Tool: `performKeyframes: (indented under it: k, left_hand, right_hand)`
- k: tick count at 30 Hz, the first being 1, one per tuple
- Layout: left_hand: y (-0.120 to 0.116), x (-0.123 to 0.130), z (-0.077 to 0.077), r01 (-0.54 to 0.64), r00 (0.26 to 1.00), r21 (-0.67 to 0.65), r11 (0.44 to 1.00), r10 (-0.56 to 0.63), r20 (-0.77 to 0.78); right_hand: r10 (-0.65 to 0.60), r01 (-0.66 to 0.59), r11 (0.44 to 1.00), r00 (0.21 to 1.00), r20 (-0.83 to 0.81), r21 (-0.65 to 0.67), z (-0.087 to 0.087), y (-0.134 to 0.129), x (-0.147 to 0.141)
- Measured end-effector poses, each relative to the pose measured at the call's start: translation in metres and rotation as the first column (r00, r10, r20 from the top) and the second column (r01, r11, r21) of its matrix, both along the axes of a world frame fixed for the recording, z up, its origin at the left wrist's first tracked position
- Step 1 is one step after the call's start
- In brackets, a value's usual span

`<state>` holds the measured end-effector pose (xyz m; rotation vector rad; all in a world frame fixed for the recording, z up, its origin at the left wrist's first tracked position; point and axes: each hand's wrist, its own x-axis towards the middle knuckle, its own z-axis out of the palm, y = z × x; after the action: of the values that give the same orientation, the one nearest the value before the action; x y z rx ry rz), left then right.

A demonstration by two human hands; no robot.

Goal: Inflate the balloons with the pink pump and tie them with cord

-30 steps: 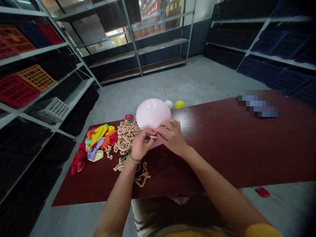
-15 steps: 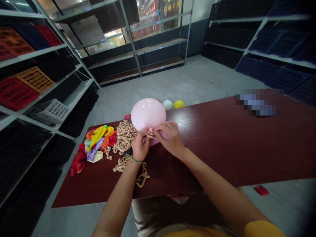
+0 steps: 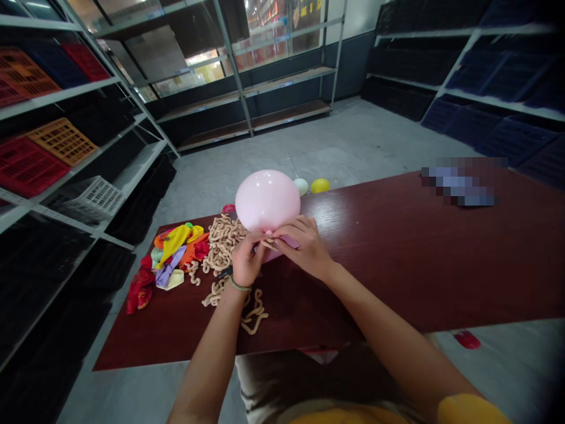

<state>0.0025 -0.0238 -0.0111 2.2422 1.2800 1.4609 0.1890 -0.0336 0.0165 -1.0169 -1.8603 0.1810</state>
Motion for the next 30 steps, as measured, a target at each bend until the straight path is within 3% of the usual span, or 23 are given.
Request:
performKeyframes:
  k: [11, 21, 26, 30]
  left_hand:
    - [0.002, 0.0, 0.006, 0.101, 0.994, 0.121, 0.987, -0.096, -0.047]
    - [0.001, 0.006, 0.006, 0.147, 0.989, 0.046, 0.988, -0.148, 0.016]
    - [0.003, 0.006, -0.001, 0.138, 0.986, -0.024, 0.99, -0.135, 0.1]
    - [0.005, 0.006, -0.004, 0.135, 0.971, -0.145, 0.98, -0.102, 0.218]
  right_hand:
    - [0.022, -0.029, 0.998, 0.99, 0.142, 0.049, 0.0, 0.003, 0.007]
    - [-0.212, 0.149, 0.951, 0.952, 0.22, 0.27, -0.001, -0.001, 0.005]
    - [-0.326, 0.272, 0.929, 0.923, 0.205, 0.251, -0.002, 0.002, 0.009]
    - [-0.25, 0.217, 0.958, 0.953, 0.172, 0.186, -0.004, 0.003, 0.008]
